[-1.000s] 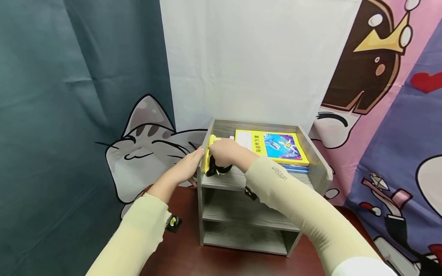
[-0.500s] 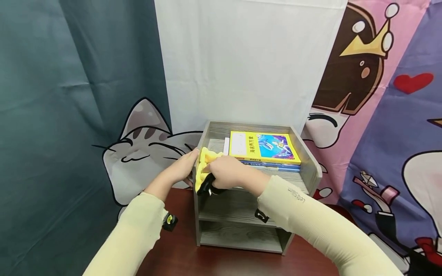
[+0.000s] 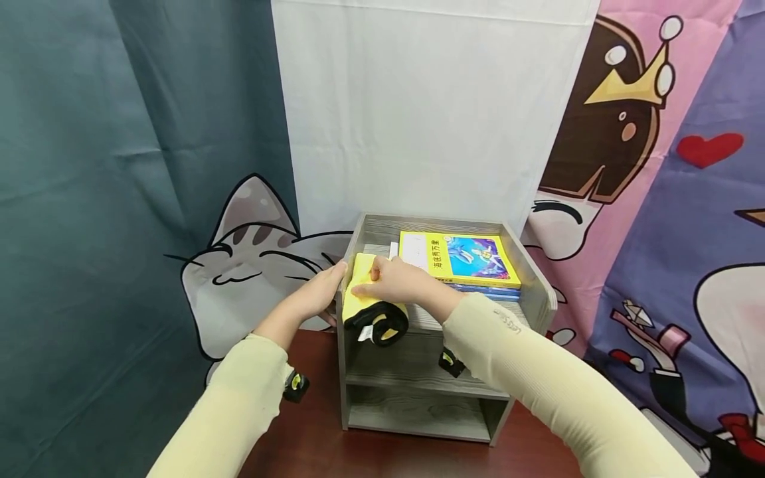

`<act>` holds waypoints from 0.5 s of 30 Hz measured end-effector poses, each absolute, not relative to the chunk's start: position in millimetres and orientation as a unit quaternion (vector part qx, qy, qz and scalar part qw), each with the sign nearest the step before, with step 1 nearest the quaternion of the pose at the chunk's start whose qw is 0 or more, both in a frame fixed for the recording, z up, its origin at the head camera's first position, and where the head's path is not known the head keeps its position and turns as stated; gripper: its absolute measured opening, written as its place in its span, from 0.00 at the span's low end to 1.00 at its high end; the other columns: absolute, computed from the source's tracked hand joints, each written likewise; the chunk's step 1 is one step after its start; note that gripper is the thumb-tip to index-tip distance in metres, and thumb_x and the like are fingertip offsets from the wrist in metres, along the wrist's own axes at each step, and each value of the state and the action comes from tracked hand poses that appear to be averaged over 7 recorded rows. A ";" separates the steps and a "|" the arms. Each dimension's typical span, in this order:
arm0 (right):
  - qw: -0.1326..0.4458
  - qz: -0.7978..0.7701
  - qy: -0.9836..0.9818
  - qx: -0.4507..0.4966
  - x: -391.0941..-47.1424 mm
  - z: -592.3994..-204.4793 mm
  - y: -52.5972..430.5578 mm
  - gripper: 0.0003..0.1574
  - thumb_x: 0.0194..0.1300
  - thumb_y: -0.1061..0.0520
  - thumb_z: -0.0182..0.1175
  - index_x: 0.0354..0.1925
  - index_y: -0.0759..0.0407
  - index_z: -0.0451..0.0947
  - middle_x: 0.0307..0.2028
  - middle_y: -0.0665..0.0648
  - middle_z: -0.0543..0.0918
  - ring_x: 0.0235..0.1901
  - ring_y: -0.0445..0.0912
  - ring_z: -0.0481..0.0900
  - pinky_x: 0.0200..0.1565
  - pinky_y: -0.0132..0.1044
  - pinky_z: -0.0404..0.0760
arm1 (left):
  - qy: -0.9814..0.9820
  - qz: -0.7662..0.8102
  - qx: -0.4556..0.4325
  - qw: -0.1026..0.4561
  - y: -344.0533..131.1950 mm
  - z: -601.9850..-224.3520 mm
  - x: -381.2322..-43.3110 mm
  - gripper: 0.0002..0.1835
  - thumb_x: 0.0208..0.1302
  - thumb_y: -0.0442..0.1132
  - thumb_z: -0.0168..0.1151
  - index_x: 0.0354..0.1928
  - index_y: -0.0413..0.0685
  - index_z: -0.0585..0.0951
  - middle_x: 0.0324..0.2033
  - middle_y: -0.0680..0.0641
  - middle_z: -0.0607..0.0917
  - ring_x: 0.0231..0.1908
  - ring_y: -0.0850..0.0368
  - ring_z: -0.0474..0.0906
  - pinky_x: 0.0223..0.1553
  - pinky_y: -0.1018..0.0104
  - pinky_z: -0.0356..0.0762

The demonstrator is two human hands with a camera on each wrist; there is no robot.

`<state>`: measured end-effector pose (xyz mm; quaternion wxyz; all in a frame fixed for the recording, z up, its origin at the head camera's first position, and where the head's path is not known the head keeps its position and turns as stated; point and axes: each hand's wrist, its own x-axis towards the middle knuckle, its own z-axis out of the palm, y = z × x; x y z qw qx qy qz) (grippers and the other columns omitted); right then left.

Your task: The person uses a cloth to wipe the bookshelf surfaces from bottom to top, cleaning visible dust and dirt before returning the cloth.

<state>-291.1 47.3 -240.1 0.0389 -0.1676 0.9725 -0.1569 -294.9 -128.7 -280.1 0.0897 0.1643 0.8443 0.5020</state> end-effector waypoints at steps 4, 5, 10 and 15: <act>0.110 -0.154 0.977 -0.093 -295.9 -240.5 41.7 0.48 0.55 0.23 0.49 0.59 0.56 0.61 0.38 0.59 0.76 0.25 0.49 0.77 0.23 0.39 0.77 | 0.847 0.498 0.163 0.090 -128.7 -279.3 -293.9 0.31 0.72 0.56 0.22 0.52 0.40 0.68 0.30 0.39 0.79 0.23 0.50 0.80 0.22 0.55 0.80; 0.124 -0.152 0.977 -0.081 -296.9 -241.0 40.6 0.51 0.55 0.23 0.48 0.63 0.55 0.57 0.41 0.61 0.75 0.24 0.50 0.78 0.22 0.40 0.78 | 0.847 0.497 0.163 0.089 -129.0 -279.7 -294.2 0.31 0.72 0.56 0.22 0.53 0.40 0.68 0.30 0.39 0.79 0.23 0.50 0.80 0.23 0.55 0.80; 0.107 -0.118 0.983 -0.089 -297.8 -247.9 31.1 0.57 0.53 0.26 0.54 0.68 0.55 0.48 0.44 0.62 0.74 0.27 0.49 0.79 0.27 0.39 0.78 | 0.849 0.496 0.159 0.085 -134.1 -277.8 -293.5 0.32 0.72 0.57 0.22 0.56 0.40 0.68 0.33 0.38 0.78 0.23 0.51 0.80 0.23 0.55 0.80; 0.018 -0.128 0.978 -0.164 -299.1 -254.5 16.3 0.48 0.51 0.38 0.63 0.61 0.57 0.53 0.34 0.57 0.77 0.31 0.48 0.75 0.31 0.37 0.73 | 0.857 0.489 0.148 0.071 -142.0 -275.0 -294.8 0.31 0.72 0.56 0.22 0.55 0.40 0.67 0.34 0.37 0.77 0.23 0.51 0.79 0.23 0.55 0.80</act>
